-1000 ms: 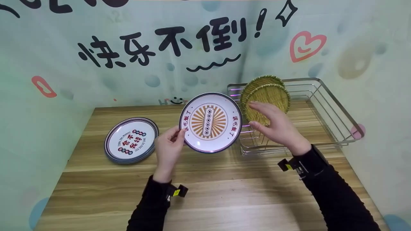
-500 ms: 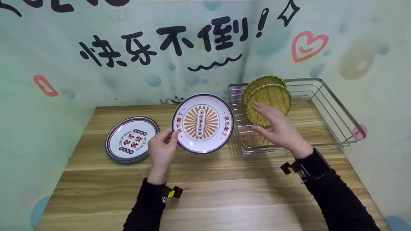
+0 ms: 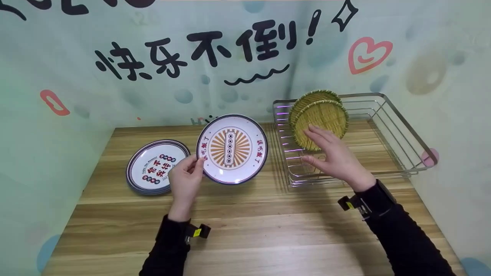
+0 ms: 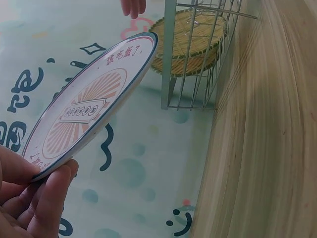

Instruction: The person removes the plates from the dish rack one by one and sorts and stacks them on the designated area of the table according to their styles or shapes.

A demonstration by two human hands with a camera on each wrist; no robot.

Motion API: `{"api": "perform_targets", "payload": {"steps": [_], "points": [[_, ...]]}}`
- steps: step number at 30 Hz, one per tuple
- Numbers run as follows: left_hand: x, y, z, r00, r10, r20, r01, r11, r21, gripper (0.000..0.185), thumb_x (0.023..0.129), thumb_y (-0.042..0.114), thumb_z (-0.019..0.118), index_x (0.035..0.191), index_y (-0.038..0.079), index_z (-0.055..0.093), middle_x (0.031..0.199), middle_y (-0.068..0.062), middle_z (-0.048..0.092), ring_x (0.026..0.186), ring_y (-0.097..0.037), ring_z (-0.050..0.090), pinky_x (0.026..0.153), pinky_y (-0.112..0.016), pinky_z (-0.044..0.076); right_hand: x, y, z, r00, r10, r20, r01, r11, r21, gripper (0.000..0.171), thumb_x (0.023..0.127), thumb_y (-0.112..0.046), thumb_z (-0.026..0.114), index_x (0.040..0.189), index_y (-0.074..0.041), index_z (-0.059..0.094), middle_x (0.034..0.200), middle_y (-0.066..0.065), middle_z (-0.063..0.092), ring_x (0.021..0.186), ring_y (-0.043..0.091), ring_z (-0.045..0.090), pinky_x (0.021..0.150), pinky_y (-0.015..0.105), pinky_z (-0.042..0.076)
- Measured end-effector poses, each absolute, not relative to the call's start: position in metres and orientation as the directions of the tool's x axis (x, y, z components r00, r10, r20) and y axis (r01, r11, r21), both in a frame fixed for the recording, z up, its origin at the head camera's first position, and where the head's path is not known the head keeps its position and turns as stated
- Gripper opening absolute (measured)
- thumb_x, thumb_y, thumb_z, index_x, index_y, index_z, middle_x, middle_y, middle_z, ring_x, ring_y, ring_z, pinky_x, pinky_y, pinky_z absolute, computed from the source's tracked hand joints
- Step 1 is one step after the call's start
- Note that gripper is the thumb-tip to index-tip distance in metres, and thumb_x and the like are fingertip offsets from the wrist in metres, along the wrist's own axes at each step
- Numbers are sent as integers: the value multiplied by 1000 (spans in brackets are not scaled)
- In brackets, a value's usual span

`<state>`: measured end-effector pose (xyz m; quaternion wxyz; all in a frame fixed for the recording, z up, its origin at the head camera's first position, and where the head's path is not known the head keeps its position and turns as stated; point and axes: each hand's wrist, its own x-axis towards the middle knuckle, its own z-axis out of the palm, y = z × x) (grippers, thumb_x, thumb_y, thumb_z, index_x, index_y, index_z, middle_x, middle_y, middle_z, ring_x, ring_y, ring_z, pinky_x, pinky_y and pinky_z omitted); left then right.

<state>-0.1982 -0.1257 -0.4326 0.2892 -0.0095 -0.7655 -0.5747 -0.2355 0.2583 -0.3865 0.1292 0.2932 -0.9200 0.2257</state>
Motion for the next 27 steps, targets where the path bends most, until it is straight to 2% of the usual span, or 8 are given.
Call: {"api": "perform_targets", "payload": {"steps": [6, 15, 21, 27], "points": [[-198, -135, -436, -835, -335, 435, 314, 358, 879, 14, 85, -4, 71, 99, -7, 74, 81, -19, 72, 58, -5, 60, 52, -17, 52, -237, 265, -391, -804, -474, 359, -583, 749, -316, 76, 87, -34, 76, 147, 0, 42, 153, 23, 35, 141, 42, 30, 116, 60, 19], [-197, -146, -442, -858, -359, 367, 243, 344, 907, 14, 87, -3, 70, 100, -6, 74, 84, -20, 72, 59, -10, 62, 53, -18, 54, -238, 277, -397, -820, -461, 340, -557, 781, -284, 77, 89, -40, 73, 148, -2, 42, 154, 23, 34, 142, 43, 27, 116, 61, 18], [-196, -154, -447, -858, -372, 355, 235, 329, 914, 15, 88, -4, 69, 101, -8, 73, 88, -23, 72, 59, -5, 62, 54, -18, 55, -238, 282, -399, -827, -463, 319, -547, 794, -264, 77, 88, -37, 75, 149, -3, 41, 155, 23, 32, 143, 43, 25, 115, 62, 16], [-195, -162, -448, -864, -395, 313, 197, 306, 931, 16, 89, -4, 68, 104, -10, 71, 93, -26, 71, 62, -2, 63, 57, -24, 58, -236, 288, -400, -839, -458, 292, -529, 812, -247, 76, 88, -37, 74, 148, -2, 42, 156, 24, 29, 144, 43, 22, 115, 64, 13]]}}
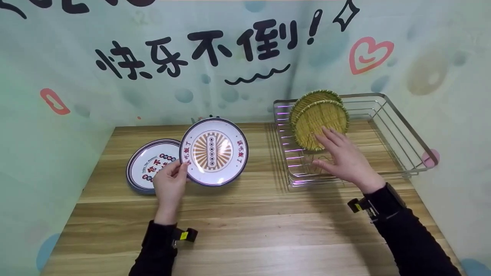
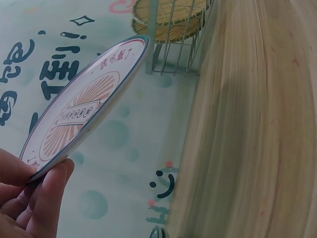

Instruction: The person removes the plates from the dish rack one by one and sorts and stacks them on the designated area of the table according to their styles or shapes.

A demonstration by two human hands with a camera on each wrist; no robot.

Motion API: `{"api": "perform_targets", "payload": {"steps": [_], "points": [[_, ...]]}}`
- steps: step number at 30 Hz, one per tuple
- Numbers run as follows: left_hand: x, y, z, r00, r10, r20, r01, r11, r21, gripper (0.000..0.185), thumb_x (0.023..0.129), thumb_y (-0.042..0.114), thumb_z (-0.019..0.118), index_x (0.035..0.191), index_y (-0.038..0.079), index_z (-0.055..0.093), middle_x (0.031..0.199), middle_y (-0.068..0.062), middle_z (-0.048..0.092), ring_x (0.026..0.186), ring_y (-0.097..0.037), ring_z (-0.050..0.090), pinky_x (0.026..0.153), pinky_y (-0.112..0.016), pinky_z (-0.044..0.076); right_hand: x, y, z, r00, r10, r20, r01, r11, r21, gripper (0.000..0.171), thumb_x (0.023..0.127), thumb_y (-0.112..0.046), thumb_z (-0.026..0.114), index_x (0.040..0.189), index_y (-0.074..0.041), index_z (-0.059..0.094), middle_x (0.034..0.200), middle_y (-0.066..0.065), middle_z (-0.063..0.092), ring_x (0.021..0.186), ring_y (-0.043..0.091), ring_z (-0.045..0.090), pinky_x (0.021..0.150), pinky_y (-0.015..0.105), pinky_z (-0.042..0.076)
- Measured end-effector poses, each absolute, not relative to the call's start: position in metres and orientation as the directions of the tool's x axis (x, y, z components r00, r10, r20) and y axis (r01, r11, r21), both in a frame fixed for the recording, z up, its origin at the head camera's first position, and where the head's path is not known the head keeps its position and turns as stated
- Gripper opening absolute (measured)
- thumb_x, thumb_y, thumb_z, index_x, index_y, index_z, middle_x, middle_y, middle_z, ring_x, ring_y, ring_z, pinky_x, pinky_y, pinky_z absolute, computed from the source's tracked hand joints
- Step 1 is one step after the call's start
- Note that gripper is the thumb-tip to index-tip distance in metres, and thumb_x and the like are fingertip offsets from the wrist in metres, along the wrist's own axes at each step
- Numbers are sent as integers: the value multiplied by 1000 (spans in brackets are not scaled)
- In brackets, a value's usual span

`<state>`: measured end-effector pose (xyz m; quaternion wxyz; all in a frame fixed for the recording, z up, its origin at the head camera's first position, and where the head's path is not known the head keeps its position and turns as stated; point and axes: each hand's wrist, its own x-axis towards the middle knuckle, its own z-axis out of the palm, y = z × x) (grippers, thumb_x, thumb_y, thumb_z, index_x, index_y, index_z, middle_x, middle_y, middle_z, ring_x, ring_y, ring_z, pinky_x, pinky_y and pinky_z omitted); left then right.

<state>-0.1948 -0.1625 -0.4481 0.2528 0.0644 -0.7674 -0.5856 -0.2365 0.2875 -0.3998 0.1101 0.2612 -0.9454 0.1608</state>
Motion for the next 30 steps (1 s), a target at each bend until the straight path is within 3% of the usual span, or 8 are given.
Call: {"api": "perform_targets", "payload": {"steps": [15, 30], "points": [[-194, -192, -452, -836, -472, 279, 145, 301, 943, 18, 90, -3, 65, 105, -12, 70, 95, -29, 70, 56, 0, 62, 55, -25, 58, -234, 303, -400, -879, -413, 237, -467, 845, -261, 80, 90, -43, 70, 150, -1, 37, 157, 25, 25, 145, 45, 17, 117, 61, 8], [-192, -225, -454, -802, -579, 146, 62, 162, 985, 20, 92, -1, 65, 108, -13, 68, 95, -24, 72, 54, -3, 62, 53, -20, 56, -234, 317, -394, -912, -376, 164, -409, 870, -274, 83, 93, -46, 66, 153, 0, 31, 159, 26, 20, 146, 44, 13, 118, 60, 4]]}}
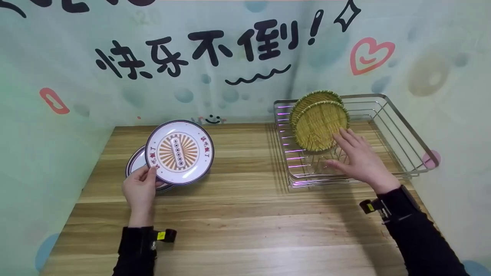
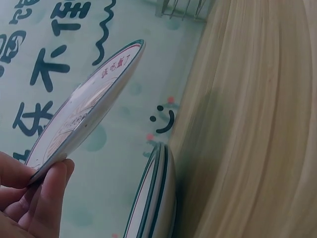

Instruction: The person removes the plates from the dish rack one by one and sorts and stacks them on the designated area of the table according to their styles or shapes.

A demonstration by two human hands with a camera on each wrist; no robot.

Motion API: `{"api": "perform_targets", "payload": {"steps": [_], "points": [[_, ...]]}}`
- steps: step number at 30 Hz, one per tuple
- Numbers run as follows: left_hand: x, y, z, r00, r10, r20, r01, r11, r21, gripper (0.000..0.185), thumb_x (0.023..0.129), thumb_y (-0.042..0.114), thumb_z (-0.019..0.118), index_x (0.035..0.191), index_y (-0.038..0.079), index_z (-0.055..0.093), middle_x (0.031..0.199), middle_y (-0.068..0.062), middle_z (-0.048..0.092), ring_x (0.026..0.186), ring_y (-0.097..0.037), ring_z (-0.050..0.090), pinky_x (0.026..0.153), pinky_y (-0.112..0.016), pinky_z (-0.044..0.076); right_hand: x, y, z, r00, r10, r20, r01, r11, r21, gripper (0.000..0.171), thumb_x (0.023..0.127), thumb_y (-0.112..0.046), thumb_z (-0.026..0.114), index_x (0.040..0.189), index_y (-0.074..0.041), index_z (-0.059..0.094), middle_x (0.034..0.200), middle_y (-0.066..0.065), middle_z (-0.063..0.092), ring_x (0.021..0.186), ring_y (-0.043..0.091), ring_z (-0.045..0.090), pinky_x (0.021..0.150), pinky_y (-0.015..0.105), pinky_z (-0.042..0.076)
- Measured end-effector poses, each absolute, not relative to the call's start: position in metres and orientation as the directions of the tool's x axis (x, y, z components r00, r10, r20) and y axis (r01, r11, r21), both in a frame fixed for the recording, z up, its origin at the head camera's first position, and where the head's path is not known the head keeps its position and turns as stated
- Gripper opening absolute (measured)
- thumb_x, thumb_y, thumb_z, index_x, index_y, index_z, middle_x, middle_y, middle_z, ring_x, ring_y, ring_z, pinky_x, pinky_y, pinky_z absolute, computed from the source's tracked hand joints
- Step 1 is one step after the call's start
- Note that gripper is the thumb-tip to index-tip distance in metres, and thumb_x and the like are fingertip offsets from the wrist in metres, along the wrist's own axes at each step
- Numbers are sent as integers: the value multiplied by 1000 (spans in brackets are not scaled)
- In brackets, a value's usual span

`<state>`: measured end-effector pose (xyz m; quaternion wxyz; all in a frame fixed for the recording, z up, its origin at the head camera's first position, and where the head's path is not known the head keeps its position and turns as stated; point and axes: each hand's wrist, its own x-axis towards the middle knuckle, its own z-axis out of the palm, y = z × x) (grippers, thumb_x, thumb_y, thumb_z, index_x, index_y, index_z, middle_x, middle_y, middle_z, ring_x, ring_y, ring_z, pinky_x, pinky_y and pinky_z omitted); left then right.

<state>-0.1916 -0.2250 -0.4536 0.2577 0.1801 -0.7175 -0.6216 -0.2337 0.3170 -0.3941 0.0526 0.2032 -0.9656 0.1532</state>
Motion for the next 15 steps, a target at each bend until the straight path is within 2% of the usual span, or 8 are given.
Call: {"api": "perform_targets", "payload": {"steps": [4, 8, 11, 15], "points": [[-191, -235, -455, -790, -604, 105, 34, 127, 991, 21, 93, -1, 64, 110, -12, 68, 84, -8, 73, 54, -4, 63, 54, -21, 57, -236, 321, -390, -914, -374, 159, -405, 874, -268, 83, 93, -44, 66, 152, 3, 31, 158, 27, 20, 146, 45, 13, 117, 60, 6], [-190, -243, -456, -784, -618, 59, 8, 85, 996, 22, 93, -1, 64, 111, -13, 66, 74, 10, 68, 54, -5, 64, 55, -23, 57, -238, 324, -387, -916, -371, 155, -400, 882, -251, 83, 93, -45, 66, 151, 3, 31, 158, 28, 21, 145, 46, 14, 116, 62, 9], [-189, -247, -457, -779, -626, 25, -12, 55, 998, 23, 93, 0, 64, 113, -13, 65, 71, 12, 66, 55, -6, 64, 57, -23, 58, -240, 326, -384, -918, -367, 151, -395, 884, -252, 84, 93, -47, 65, 151, 3, 31, 158, 27, 21, 145, 46, 14, 116, 62, 9], [-189, -253, -457, -771, -637, -25, -41, 10, 999, 26, 93, 0, 64, 116, -12, 63, 73, 9, 66, 56, -7, 64, 58, -22, 58, -242, 329, -381, -917, -366, 157, -396, 880, -261, 84, 93, -47, 65, 152, 3, 31, 158, 28, 20, 145, 46, 13, 116, 62, 6]]}}
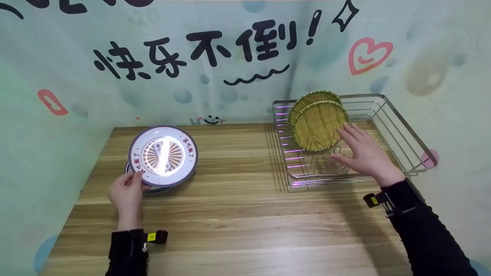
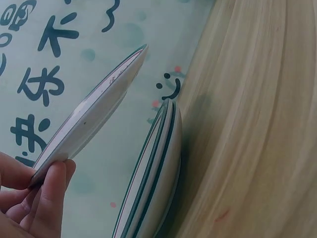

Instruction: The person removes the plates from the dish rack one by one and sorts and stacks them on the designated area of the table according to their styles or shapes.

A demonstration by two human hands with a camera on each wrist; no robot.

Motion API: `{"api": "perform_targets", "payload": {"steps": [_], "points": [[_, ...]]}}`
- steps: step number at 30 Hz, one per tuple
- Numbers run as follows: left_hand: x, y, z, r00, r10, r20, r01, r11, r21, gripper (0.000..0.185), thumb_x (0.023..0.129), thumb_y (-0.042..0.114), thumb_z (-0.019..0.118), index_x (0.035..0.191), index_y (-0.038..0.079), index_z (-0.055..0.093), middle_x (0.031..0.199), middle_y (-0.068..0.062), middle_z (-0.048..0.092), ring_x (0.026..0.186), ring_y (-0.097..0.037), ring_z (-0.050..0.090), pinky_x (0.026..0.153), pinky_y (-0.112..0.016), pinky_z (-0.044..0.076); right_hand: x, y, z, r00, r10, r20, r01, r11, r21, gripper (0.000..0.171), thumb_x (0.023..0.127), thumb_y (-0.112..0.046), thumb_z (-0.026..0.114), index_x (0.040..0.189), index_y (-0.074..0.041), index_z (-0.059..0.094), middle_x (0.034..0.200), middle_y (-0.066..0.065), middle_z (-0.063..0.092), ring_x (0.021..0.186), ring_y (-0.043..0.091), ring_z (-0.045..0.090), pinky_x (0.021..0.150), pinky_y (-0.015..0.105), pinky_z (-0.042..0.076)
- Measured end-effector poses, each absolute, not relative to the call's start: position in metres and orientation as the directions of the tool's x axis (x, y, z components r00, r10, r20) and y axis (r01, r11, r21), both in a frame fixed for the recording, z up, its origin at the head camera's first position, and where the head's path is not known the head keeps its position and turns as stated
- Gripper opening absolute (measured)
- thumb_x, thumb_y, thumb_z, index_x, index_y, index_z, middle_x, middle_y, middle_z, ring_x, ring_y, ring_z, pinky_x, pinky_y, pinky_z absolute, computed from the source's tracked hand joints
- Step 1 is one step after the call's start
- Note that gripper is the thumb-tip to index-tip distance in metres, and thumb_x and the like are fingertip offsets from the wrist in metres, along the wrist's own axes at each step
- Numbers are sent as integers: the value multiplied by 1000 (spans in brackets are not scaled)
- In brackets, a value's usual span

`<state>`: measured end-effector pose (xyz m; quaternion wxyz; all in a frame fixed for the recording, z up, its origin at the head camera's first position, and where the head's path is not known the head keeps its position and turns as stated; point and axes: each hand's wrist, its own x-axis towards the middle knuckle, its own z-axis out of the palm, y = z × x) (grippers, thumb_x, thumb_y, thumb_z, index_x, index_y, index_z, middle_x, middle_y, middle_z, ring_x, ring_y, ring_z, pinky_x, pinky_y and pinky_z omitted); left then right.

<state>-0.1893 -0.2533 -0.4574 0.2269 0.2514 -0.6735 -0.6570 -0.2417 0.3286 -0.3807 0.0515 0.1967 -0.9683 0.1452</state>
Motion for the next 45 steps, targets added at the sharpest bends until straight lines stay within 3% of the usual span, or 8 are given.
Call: {"api": "perform_targets", "payload": {"steps": [11, 18, 27, 34, 38, 45], "points": [[-187, -269, -461, -747, -655, -116, -78, -87, 993, 27, 94, 2, 64, 118, -11, 60, 74, 8, 65, 57, -7, 64, 60, -22, 58, -249, 333, -372, -916, -365, 166, -397, 880, -260, 83, 94, -43, 66, 150, 6, 31, 156, 30, 22, 144, 47, 15, 117, 61, 4], [-187, -278, -468, -747, -659, -85, -107, -7, 994, 31, 96, 4, 60, 120, -16, 59, 73, 11, 63, 54, -5, 64, 59, -22, 58, -255, 332, -366, -917, -357, 179, -393, 885, -247, 83, 94, -46, 64, 151, 5, 31, 156, 30, 24, 144, 47, 17, 117, 60, 5], [-187, -285, -476, -742, -649, -170, -166, -69, 984, 37, 98, 7, 58, 128, -14, 52, 111, -18, 59, 58, -4, 65, 66, -22, 59, -261, 329, -363, -922, -353, 157, -382, 896, -229, 84, 94, -47, 64, 151, 4, 31, 155, 30, 25, 143, 48, 19, 117, 61, 9], [-190, -286, -479, -734, -655, -177, -127, -123, 984, 36, 98, 6, 58, 127, -16, 52, 99, -11, 59, 58, -6, 66, 65, -23, 59, -260, 326, -360, -925, -352, 143, -377, 896, -236, 84, 94, -45, 64, 152, 4, 29, 156, 29, 24, 144, 47, 17, 117, 60, 8], [-190, -288, -480, -747, -641, -175, -148, -96, 984, 39, 99, 9, 58, 128, -16, 51, 98, -10, 60, 58, -6, 66, 65, -24, 59, -261, 325, -360, -930, -344, 132, -366, 898, -243, 83, 94, -43, 65, 152, 5, 28, 156, 29, 23, 144, 46, 17, 117, 60, 8], [-186, -295, -483, -765, -609, -208, -205, -76, 976, 37, 98, 15, 62, 123, -10, 55, 78, 2, 64, 61, -8, 68, 65, -26, 60, -264, 322, -358, -918, -367, 148, -393, 887, -242, 81, 97, -43, 62, 151, 7, 28, 155, 31, 24, 143, 47, 19, 117, 61, 10]]}}
